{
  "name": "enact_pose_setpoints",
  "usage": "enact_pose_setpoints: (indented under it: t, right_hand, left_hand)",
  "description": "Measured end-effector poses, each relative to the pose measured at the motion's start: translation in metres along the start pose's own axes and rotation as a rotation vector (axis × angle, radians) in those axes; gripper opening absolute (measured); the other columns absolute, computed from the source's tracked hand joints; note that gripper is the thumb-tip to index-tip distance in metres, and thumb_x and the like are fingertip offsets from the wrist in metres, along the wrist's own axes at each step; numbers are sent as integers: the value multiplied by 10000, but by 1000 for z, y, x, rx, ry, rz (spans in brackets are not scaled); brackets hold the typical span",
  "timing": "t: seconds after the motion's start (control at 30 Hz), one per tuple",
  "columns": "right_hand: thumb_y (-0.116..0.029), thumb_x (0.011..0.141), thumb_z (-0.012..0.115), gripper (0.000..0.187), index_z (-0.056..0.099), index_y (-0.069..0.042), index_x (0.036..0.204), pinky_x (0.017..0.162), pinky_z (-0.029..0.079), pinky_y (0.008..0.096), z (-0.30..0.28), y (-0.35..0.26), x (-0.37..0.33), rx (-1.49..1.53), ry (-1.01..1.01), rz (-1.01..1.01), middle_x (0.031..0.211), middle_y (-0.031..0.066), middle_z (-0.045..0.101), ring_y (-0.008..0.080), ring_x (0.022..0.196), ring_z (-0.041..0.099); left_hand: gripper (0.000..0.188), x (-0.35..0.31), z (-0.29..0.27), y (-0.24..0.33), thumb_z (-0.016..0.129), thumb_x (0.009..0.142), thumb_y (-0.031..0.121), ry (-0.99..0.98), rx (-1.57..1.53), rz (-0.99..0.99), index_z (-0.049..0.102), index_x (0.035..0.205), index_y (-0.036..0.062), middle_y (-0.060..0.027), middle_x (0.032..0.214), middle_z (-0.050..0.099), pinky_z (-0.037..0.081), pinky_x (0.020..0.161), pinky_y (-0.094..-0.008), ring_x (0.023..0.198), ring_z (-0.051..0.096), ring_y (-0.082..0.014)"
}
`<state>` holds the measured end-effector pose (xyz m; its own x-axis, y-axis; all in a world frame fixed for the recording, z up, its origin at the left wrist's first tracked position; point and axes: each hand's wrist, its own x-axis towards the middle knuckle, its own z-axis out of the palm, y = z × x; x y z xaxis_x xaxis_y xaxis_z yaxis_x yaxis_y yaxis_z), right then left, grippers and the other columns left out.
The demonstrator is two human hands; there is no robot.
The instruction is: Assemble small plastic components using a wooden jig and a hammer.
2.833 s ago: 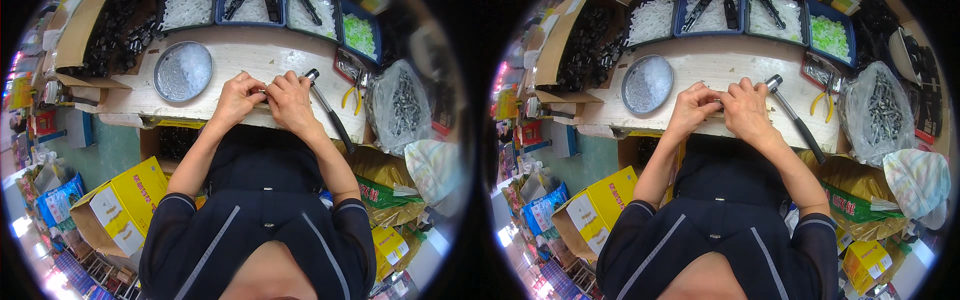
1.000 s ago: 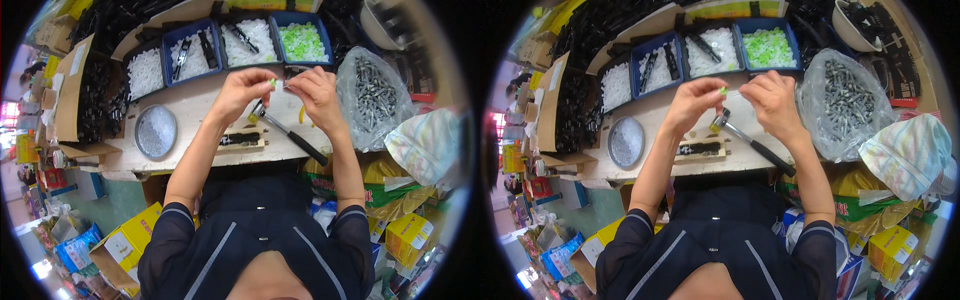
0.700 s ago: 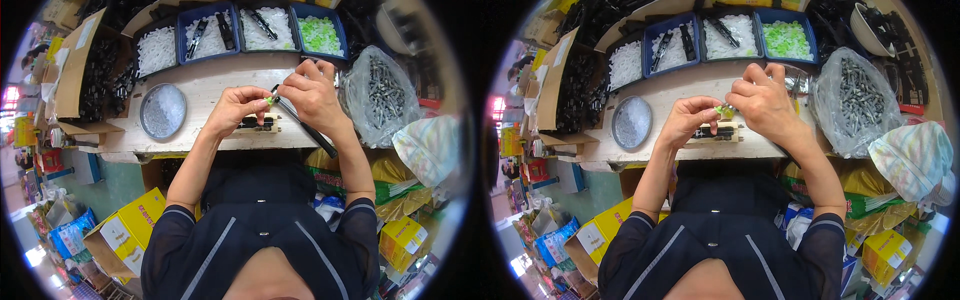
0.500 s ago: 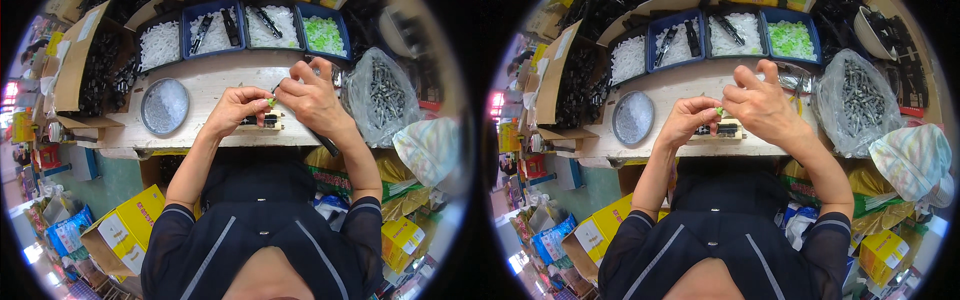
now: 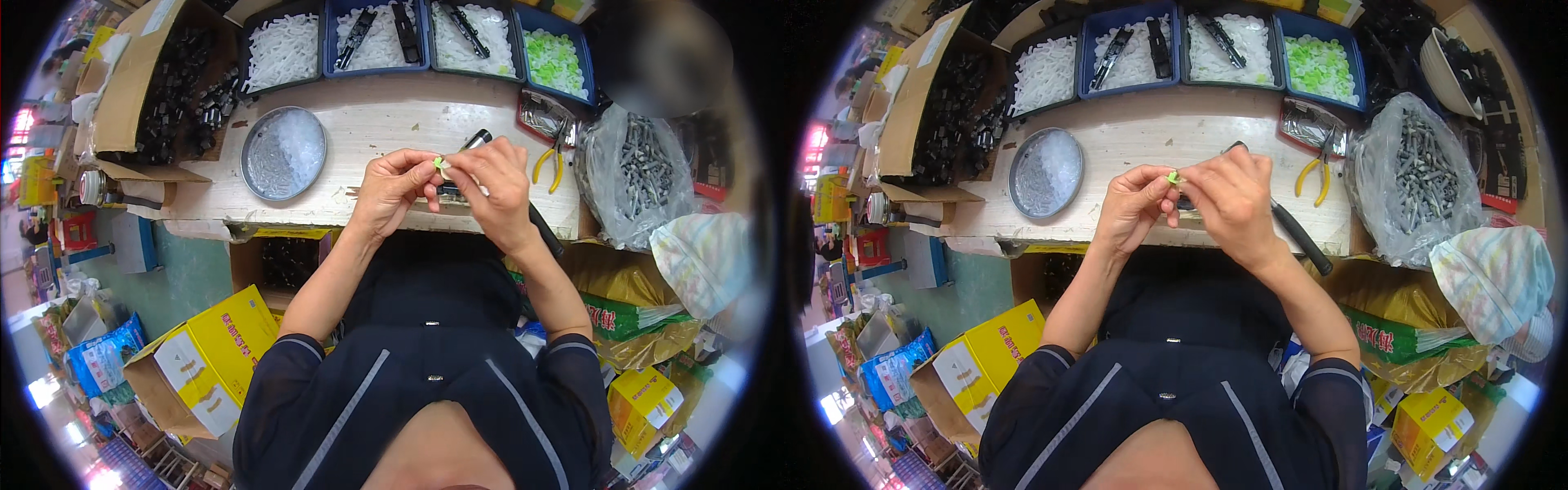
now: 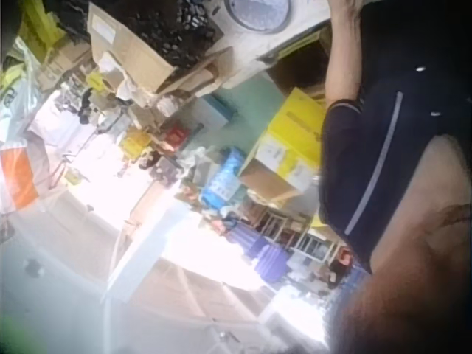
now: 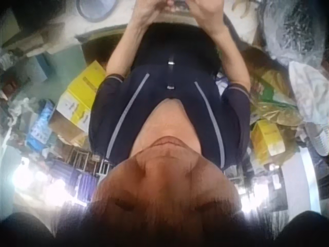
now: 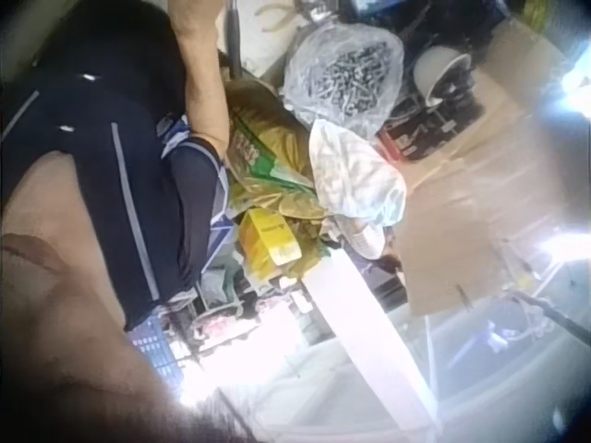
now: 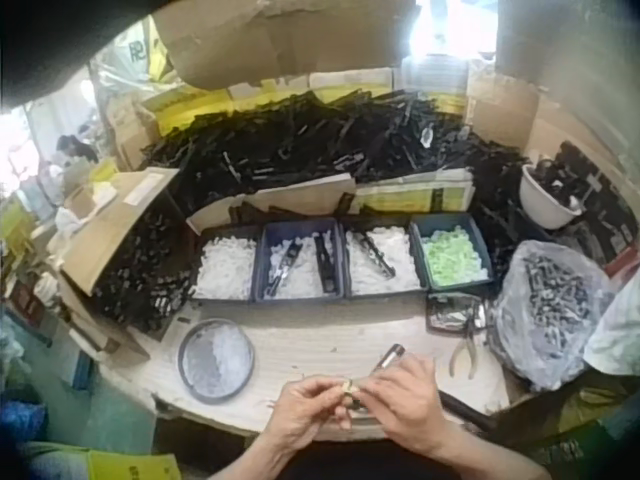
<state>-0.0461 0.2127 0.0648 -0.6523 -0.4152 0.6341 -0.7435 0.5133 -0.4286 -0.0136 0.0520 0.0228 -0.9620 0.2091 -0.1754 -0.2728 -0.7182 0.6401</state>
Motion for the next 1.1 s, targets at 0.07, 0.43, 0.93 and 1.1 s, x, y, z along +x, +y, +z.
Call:
enact_pose_setpoints:
  t: [0.07,0.43,0.93,1.1]
  right_hand:
    - [-62,670,680,152,630,-81,812,676,302,315,7,-3,-3,23,9,-17,732,-4,591,167,684,495]
    - [-58,674,660,131,592,-80,783,692,300,333,13,1,-7,-40,-67,-49,724,5,547,180,702,485]
    - [-76,643,603,75,578,-76,713,735,319,395,28,7,-9,-258,-566,-193,744,44,540,211,823,485]
    - [-77,629,613,80,594,-63,705,729,325,395,31,7,-3,-271,-627,-236,741,51,553,213,830,499]
  left_hand:
    - [156,-1,0,-2,586,843,74,22,7,21,605,967,-19,-110,762,620,518,510,-298,615,585,-131]
    - [149,-13,-13,17,620,807,44,103,712,365,640,948,-2,-70,800,624,474,571,-236,665,571,-112]
    - [106,-8,-26,-13,668,610,46,113,1576,697,623,699,82,-1,880,549,283,784,-361,913,443,-205]
    - [147,-8,-29,-14,676,600,42,109,1557,676,631,733,86,1,881,570,294,780,-338,917,463,-202]
